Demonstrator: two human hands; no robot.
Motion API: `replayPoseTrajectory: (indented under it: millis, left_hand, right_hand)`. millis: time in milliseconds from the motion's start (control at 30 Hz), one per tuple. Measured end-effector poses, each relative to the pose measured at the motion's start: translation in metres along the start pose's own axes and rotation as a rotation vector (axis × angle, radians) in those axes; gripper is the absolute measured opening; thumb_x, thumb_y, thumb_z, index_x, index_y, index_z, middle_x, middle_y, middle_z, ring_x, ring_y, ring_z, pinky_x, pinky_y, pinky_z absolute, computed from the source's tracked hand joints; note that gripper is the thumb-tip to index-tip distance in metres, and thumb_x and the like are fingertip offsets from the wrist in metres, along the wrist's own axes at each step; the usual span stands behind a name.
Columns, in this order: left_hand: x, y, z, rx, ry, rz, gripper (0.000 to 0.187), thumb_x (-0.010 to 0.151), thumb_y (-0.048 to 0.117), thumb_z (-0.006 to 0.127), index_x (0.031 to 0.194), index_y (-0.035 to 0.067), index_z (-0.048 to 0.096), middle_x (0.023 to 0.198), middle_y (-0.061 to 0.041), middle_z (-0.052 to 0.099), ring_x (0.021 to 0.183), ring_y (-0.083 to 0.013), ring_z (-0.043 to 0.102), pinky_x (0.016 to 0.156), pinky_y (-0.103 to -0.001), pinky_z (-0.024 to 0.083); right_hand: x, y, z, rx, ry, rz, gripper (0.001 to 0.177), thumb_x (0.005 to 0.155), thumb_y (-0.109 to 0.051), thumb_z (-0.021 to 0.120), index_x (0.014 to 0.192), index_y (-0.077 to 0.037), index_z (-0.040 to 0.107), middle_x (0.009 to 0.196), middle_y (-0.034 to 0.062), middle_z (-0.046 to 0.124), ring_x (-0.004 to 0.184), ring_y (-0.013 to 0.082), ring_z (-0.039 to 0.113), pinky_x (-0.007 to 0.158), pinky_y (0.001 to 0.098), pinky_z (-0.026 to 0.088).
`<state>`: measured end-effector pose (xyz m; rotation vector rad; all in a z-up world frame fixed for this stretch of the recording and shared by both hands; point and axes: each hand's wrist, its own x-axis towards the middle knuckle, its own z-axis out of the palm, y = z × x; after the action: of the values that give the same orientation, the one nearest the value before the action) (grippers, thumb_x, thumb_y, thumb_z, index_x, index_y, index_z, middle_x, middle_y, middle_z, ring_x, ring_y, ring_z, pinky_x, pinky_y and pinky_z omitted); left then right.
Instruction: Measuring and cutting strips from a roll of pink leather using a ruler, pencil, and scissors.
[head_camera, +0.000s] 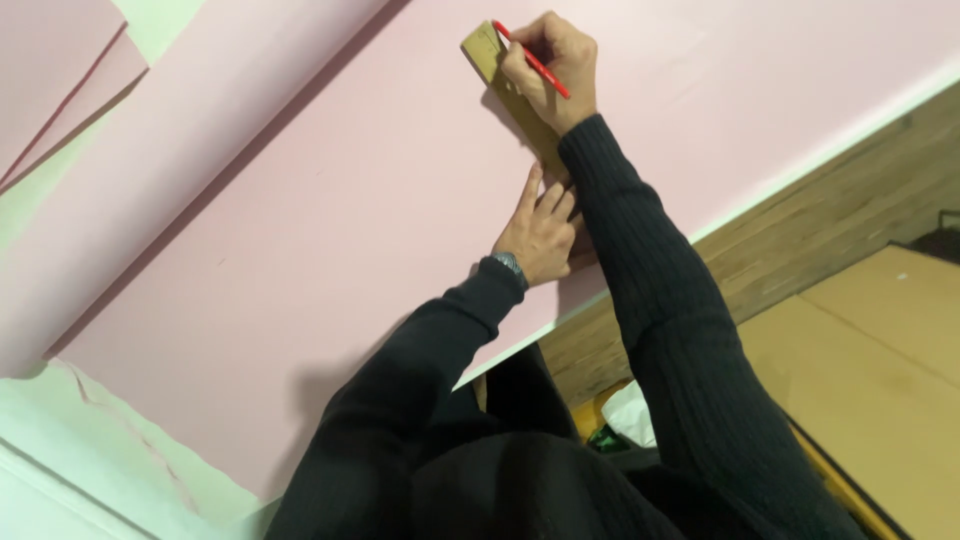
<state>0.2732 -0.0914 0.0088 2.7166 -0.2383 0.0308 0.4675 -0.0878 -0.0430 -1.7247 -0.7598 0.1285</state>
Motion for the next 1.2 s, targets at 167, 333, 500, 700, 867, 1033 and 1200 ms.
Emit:
replayPoseTrajectory:
  millis: [167,333,500,700,867,1033,1200]
  left_hand:
    - [-0.002,0.001,0.001,0.04,-0.155,-0.014,0.07,0.083,0.044,0.072,0.138,0.0,0.064,0.139,-0.019,0.057,0.132,-0.0334,0.048,0.125,-0.066,0.009]
    - [-0.006,0.001,0.015,0.035,-0.087,0.001,0.059,0.083,0.036,0.073,0.133,0.005,0.067,0.137,-0.02,0.058,0.133,-0.0352,0.049,0.125,-0.067,0.009]
    - [-0.001,-0.001,0.004,0.034,-0.156,0.007,0.064,0.077,0.035,0.074,0.131,0.001,0.067,0.139,-0.022,0.056,0.133,-0.0359,0.047,0.123,-0.067,0.008]
    - [0.0,0.001,0.0,0.081,-0.19,0.0,0.068,0.071,0.032,0.074,0.132,0.002,0.067,0.141,-0.02,0.055,0.136,-0.0343,0.044,0.123,-0.066,0.006]
    - [0.004,-0.003,0.004,0.097,-0.029,0.021,0.065,0.076,0.033,0.072,0.134,0.003,0.067,0.14,-0.021,0.055,0.137,-0.0357,0.044,0.124,-0.065,0.004]
    - [-0.003,0.0,0.003,0.12,-0.166,0.036,0.063,0.087,0.034,0.068,0.142,0.005,0.065,0.142,-0.02,0.054,0.141,-0.036,0.039,0.128,-0.065,0.005]
    - [-0.001,-0.009,0.015,-0.083,0.032,0.041,0.069,0.088,0.051,0.066,0.142,0.008,0.061,0.154,-0.02,0.046,0.151,-0.0323,0.03,0.126,-0.066,0.008]
  right_hand:
    - [0.0,-0.007,0.002,-0.035,-0.004,-0.006,0.003,0.096,0.0,0.072,0.094,0.001,0.07,0.081,0.0091,0.076,0.069,0.0122,0.074,0.063,0.0243,0.062]
    - [-0.003,0.007,0.003,-0.077,0.053,-0.037,0.004,0.095,0.0,0.073,0.093,0.0,0.07,0.081,0.0087,0.076,0.07,0.0128,0.075,0.063,0.0243,0.063]
    - [-0.003,0.005,0.006,-0.098,0.06,-0.065,0.005,0.095,0.0,0.073,0.092,0.0,0.069,0.081,0.0087,0.076,0.07,0.013,0.075,0.063,0.0242,0.063]
    - [0.002,-0.006,0.004,-0.084,0.05,-0.066,0.006,0.094,0.0,0.074,0.091,0.0,0.069,0.08,0.0091,0.075,0.069,0.013,0.074,0.063,0.0254,0.061]
    - [0.009,0.003,0.001,-0.087,0.077,-0.099,0.007,0.095,0.0,0.074,0.091,0.0,0.068,0.078,0.0083,0.074,0.069,0.0128,0.074,0.063,0.0259,0.062]
    - [-0.008,-0.015,-0.018,-0.046,0.273,-0.082,0.003,0.104,-0.005,0.067,0.104,-0.003,0.068,0.088,0.0096,0.073,0.075,0.0163,0.071,0.07,0.028,0.061]
    - [-0.139,-0.077,-0.101,-0.009,0.519,0.213,0.023,0.109,-0.015,0.055,0.13,-0.005,0.058,0.103,0.0109,0.072,0.081,0.0126,0.071,0.073,0.026,0.061]
